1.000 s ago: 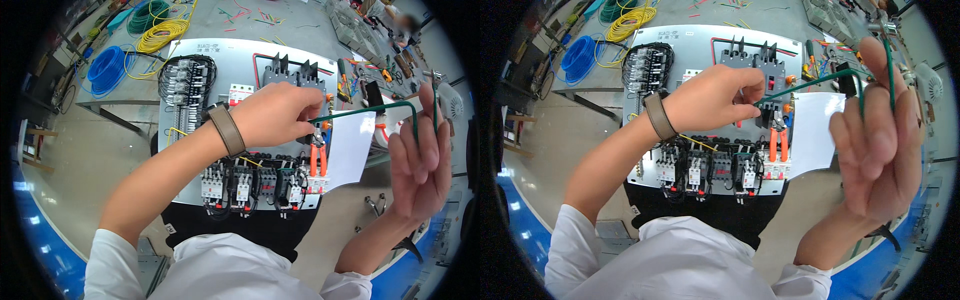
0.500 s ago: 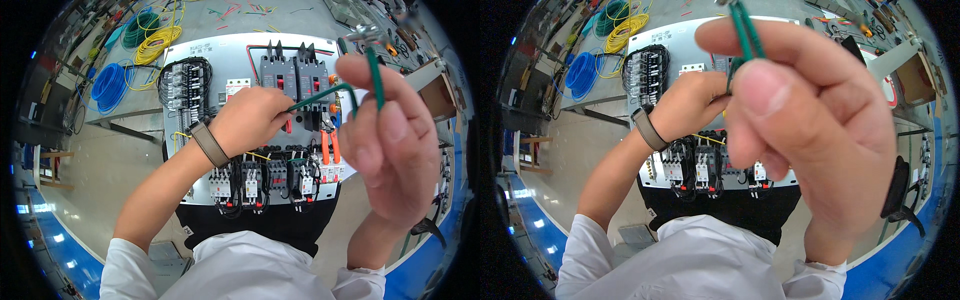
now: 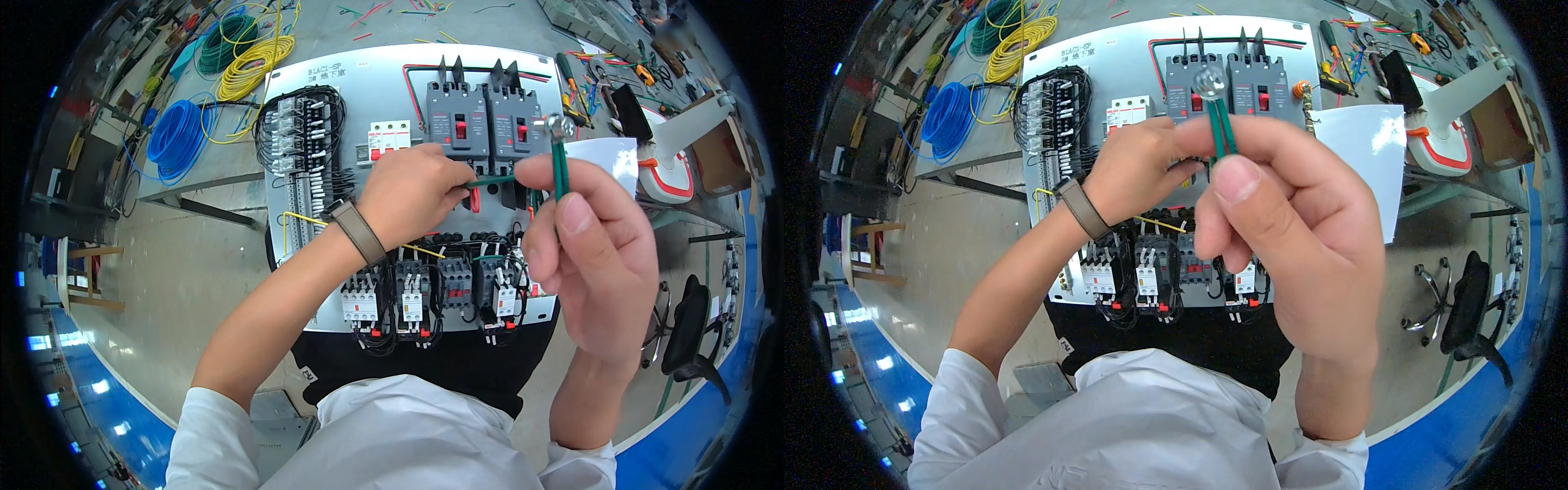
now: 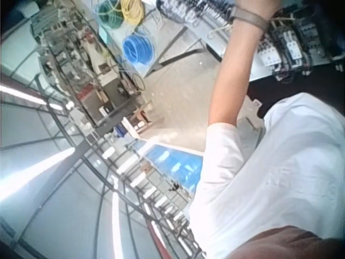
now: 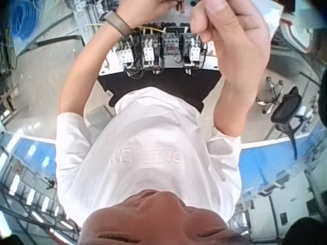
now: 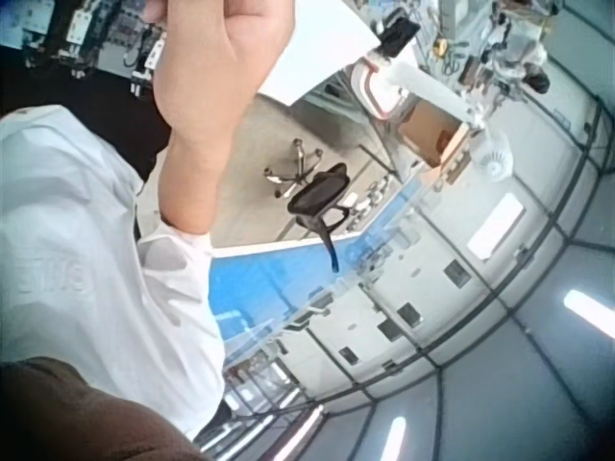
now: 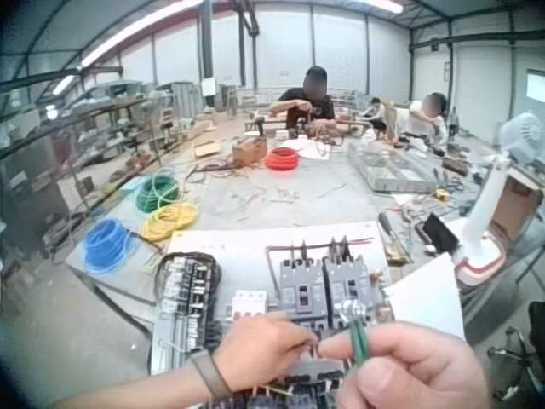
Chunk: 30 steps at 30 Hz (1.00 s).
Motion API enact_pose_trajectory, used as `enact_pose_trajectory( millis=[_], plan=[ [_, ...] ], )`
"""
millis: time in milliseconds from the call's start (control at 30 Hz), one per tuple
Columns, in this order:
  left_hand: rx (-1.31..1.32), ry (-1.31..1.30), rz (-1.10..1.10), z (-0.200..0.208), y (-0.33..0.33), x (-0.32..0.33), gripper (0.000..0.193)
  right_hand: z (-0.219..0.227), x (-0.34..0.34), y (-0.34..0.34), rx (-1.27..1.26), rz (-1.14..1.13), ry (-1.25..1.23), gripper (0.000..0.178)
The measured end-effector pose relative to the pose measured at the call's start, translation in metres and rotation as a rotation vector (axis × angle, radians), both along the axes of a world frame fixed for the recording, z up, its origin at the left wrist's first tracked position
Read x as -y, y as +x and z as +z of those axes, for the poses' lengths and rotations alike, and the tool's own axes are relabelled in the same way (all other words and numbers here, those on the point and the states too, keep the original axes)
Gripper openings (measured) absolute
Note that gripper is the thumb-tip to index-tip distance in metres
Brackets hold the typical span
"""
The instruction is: The person strips and twists colored wires, then inserts them into terminal blocks on an electrical panel. They use a screwdriver to tighten the connections and repeat the process with multiple wires.
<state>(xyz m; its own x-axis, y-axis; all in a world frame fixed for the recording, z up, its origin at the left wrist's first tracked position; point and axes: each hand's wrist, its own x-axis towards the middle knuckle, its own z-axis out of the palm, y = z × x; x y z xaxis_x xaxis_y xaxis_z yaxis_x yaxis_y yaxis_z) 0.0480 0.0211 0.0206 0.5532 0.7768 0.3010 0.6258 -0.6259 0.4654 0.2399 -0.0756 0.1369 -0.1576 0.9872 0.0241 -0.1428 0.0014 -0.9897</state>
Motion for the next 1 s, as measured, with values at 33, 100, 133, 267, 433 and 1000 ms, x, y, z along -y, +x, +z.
enact_pose_trajectory(
  millis=[33, 100, 133, 267, 433, 1000],
  plan=[
    [0.011, -0.012, 0.005, -0.001, 0.001, 0.002, 0.014, -0.004, 0.001, -0.001, 0.011, -0.011, -0.008, 0.04],
    [0.032, -0.075, 0.008, -0.005, -0.003, 0.004, 0.019, -0.02, -0.001, 0.002, -0.023, -0.026, -0.032, 0.034],
    [0.1, -0.032, -0.005, -0.009, -0.006, 0.005, 0.02, -0.031, -0.002, 0.003, -0.039, -0.034, -0.045, 0.031],
    [0.338, -0.167, 0.051, -0.013, -0.023, 0.012, 0.022, -0.071, -0.009, 0.003, 0.013, -0.062, -0.241, 0.027],
    [0.375, -0.334, 0.162, -0.01, -0.035, 0.022, 0.02, -0.119, -0.022, -0.014, 0.09, -0.231, -0.352, 0.029],
    [0.284, -0.597, 0.18, -0.024, -0.021, 0.037, 0.025, -0.147, -0.04, -0.039, 0.228, -0.401, -0.252, 0.021]
  ],
)
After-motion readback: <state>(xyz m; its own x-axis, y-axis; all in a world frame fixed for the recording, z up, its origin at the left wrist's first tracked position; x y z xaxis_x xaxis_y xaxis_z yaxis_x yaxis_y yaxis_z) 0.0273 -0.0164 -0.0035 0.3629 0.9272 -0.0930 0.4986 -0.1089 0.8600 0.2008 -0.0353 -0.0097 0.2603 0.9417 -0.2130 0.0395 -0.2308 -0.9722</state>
